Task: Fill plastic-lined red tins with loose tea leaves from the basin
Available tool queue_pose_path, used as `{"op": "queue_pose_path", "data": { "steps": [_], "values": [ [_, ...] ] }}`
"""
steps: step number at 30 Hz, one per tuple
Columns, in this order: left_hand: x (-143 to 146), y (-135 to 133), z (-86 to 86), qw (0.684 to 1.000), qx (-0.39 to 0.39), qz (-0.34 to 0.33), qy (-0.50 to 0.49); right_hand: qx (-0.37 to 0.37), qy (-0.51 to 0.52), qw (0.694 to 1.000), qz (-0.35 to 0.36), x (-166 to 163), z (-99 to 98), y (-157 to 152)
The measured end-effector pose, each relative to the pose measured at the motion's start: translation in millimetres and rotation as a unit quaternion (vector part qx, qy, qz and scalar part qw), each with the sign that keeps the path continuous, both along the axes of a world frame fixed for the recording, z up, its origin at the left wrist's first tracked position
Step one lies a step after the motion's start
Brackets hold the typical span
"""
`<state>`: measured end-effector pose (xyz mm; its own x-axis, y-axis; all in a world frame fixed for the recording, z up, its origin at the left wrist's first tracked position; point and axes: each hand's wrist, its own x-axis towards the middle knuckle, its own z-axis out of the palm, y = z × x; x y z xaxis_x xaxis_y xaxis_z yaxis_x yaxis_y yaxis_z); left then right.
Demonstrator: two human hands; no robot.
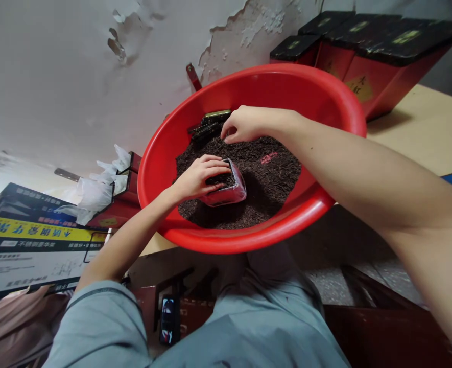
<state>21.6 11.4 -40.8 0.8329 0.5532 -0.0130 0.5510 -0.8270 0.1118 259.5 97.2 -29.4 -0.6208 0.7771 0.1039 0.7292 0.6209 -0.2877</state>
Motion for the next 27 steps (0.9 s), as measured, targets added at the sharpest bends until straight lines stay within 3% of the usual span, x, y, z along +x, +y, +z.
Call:
{"op": "queue_pose_path", "data": {
  "steps": [7, 14, 22, 27],
  "values": [
    [-10.8, -15.2, -15.4, 0.996, -0.009, 0.072, 0.048, -0.005, -0.005, 1.000, -0.004, -0.3, -2.0, 2.1],
    [8.0, -7.7, -32.8, 0.998, -0.018, 0.044, 0.031, 0.018, -0.030, 0.999, 0.008, -1.6, -10.4, 4.8],
    [-33.2, -16.5, -16.7, 0.997, -0.028, -0.014, 0.075, 0.002, -0.036, 0.999, 0.002, -3.8, -14.3, 7.1],
    [-6.5, -3.7, -24.7, 0.997, -0.017, -0.026, 0.072, -0.003, -0.052, 0.999, 0.014, -9.4, -14.6, -0.1]
  ]
}}
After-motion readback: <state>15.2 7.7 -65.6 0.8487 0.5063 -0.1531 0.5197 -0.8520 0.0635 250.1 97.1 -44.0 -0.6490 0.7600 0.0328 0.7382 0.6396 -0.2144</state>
